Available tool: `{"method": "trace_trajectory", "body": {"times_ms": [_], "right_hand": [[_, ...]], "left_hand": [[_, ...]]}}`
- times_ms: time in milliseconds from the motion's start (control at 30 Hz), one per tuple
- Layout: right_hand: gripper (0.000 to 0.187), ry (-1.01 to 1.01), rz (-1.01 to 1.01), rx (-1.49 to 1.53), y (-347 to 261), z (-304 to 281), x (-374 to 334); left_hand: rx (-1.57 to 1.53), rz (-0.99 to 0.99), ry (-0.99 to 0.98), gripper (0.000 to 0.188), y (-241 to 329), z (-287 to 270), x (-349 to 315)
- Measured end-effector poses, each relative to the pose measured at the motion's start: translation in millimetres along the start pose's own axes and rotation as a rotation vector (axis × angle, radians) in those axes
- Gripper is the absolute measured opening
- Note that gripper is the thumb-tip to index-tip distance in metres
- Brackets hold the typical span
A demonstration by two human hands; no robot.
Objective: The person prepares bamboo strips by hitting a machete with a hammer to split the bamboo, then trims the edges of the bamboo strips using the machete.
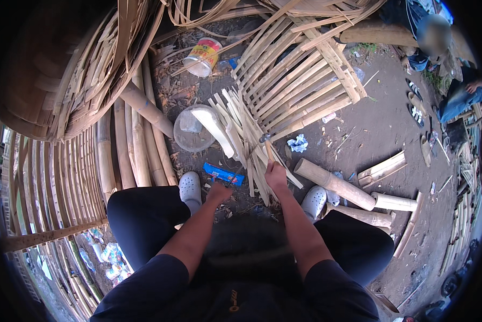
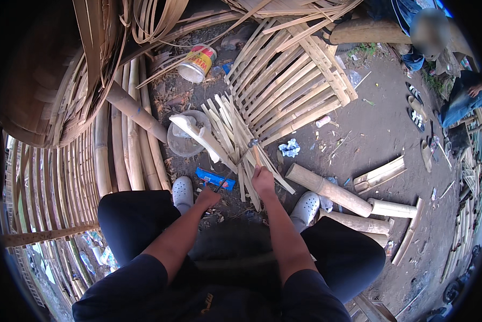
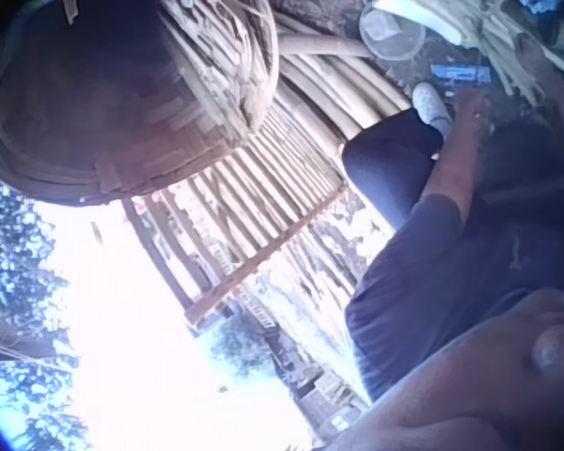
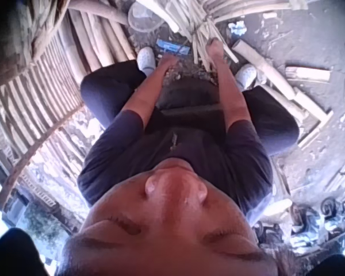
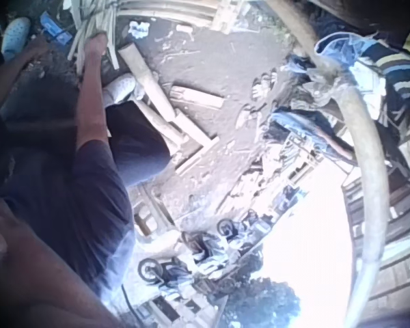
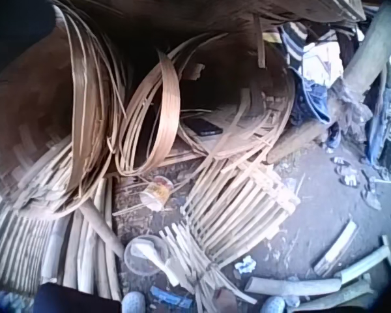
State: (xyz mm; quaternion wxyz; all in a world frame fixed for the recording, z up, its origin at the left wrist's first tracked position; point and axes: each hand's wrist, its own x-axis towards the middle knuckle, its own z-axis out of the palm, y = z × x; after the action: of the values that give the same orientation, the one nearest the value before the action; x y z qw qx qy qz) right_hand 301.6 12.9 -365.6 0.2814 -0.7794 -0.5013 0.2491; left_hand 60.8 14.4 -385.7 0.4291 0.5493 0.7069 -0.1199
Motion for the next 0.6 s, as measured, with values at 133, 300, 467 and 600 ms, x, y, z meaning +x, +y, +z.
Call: {"method": "trace_trajectory", "body": {"times_ms": [133,300,467,600], "right_hand": [[0.03,0.224,-0.248,0.158,-84,-69,39],[0.026,0.331,-0.36,0.376,-131,-89,21],[0.033,-0.15,-0.165,-0.122,4,27,-23],[0.035,-0.128,-0.168,-0.155,9,28,-7]], "left_hand": [[-0.044,-0.007,0.004,0.054,0,1,1],[-0.053,-0.012,0.021,0.054,-1,-5,-6],[-0.079,-0.082,-0.031,0.055,-10,11,10],[0.042,-0.063,0.026,0.055,-13,15,7]]}}
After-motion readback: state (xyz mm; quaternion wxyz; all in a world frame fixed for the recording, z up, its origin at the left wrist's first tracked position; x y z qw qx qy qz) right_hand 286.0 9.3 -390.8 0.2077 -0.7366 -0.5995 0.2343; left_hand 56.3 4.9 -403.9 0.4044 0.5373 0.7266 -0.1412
